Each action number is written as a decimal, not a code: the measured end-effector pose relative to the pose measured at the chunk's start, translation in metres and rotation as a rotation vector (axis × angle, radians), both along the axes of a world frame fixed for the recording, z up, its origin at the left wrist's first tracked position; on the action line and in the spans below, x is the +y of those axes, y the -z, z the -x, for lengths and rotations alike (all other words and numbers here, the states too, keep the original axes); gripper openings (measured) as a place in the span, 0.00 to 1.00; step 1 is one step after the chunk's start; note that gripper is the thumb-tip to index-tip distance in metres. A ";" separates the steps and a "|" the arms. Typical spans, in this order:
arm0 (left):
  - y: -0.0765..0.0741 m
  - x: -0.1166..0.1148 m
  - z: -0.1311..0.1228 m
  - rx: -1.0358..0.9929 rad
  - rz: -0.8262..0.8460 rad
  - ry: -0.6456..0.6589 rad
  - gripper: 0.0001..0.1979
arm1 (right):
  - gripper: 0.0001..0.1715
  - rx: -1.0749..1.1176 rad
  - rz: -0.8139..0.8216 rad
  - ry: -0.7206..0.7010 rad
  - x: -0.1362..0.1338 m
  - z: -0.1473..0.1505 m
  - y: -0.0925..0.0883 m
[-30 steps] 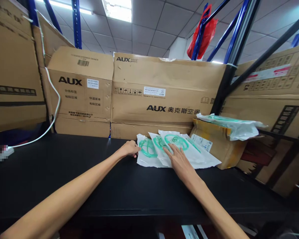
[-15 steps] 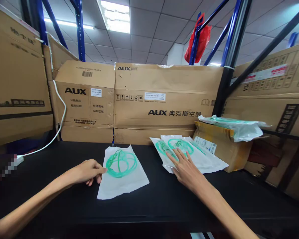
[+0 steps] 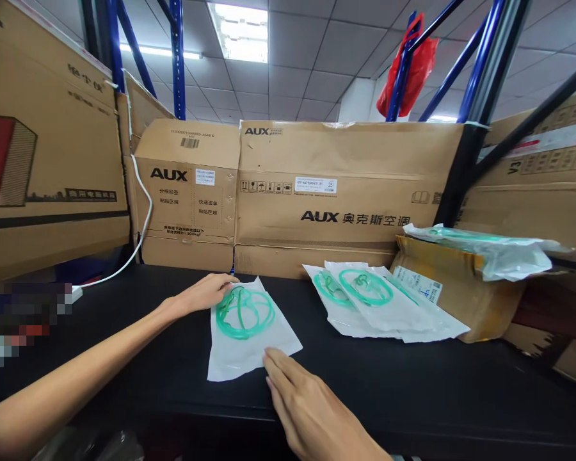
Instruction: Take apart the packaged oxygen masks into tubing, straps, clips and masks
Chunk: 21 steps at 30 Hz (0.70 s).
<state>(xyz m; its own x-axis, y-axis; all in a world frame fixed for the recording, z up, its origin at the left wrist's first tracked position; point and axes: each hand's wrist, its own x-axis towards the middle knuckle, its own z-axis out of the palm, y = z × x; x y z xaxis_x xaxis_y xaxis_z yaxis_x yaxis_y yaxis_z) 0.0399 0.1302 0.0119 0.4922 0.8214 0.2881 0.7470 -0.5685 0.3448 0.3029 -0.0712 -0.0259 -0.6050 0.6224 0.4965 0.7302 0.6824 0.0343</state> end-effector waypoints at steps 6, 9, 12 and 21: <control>0.003 0.023 -0.006 0.103 0.068 0.087 0.16 | 0.29 -0.113 0.028 0.080 0.030 0.014 0.009; -0.001 0.020 -0.009 0.159 0.085 0.157 0.16 | 0.27 -0.138 0.104 0.097 0.040 0.026 -0.001; -0.001 0.013 -0.011 0.229 0.096 0.182 0.17 | 0.26 -0.125 0.120 0.112 0.043 0.029 -0.005; 0.010 -0.010 -0.010 0.409 0.026 -0.061 0.19 | 0.26 -0.044 -0.012 0.166 -0.001 -0.045 0.028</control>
